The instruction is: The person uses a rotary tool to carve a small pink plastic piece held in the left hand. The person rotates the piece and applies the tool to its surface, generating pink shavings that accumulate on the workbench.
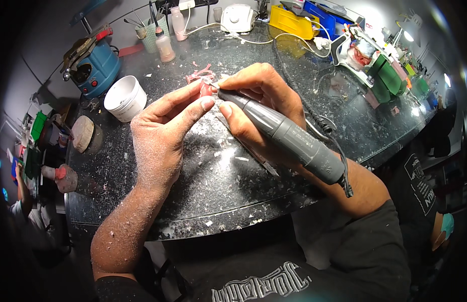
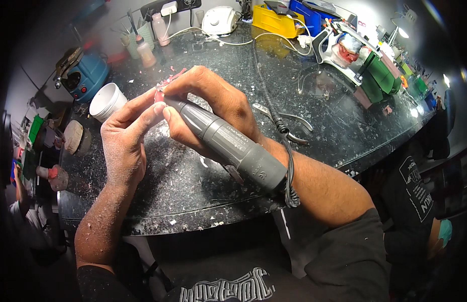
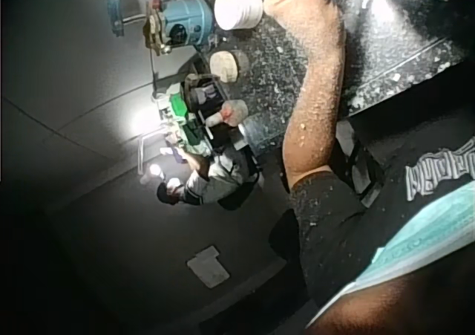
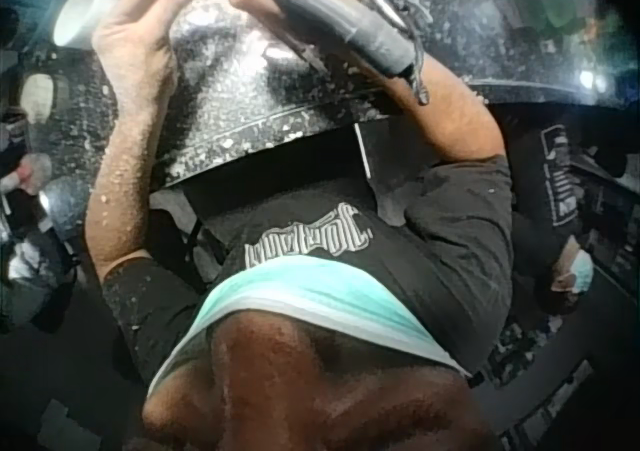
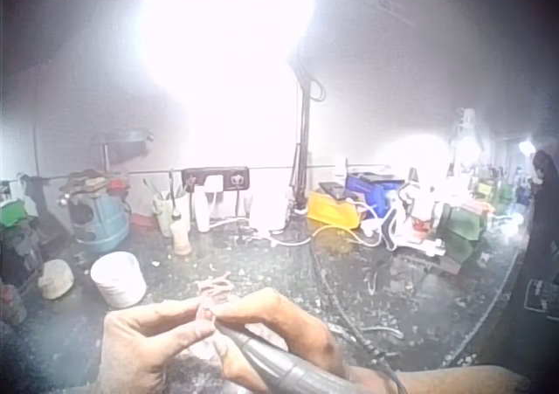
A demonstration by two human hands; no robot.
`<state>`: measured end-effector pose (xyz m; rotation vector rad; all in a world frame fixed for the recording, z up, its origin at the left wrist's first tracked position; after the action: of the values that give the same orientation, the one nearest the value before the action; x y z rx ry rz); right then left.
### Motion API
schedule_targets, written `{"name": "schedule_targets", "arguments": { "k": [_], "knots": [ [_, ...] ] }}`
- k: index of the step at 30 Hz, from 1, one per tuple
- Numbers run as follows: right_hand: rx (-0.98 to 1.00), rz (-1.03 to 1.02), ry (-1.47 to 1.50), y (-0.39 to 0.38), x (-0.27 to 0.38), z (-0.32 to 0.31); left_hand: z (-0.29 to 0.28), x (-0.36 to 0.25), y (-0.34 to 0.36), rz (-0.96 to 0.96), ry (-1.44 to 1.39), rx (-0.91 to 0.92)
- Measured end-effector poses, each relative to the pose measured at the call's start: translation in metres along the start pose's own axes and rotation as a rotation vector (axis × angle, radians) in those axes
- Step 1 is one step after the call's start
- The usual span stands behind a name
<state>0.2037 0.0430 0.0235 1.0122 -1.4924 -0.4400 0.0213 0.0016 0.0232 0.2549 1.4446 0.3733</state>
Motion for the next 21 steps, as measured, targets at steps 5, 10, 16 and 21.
{"name": "schedule_targets", "arguments": {
  "k": [5, 10, 16, 21],
  "knots": [
    [-0.067, -0.097, -0.022, 0.0015, -0.0042, 0.0013, 0.0007, 0.0027, 0.0004, -0.022, -0.018, -0.026],
    [0.002, -0.106, -0.020, 0.0009, -0.0011, -0.0007, -0.0010, 0.0031, -0.0002, -0.061, -0.090, -0.034],
    [0.060, -0.119, -0.033, 0.0012, 0.0003, -0.0031, 0.0003, 0.0041, -0.0002, -0.061, -0.106, -0.032],
    [-0.024, -0.262, -0.085, 0.0060, -0.0055, -0.0005, -0.0030, 0.0059, 0.0009, -0.120, -0.202, -0.013]
  ]
}}
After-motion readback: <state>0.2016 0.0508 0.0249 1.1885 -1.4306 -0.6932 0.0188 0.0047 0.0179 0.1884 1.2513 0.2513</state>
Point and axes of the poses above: each hand's wrist, its own y-axis towards the middle knuckle, its own z-axis out of the palm, x = y × z, the point moved 2 cm from there along y, towards the middle knuckle, and after that the axes turned 2 degrees about z, right-handed, at the moved point
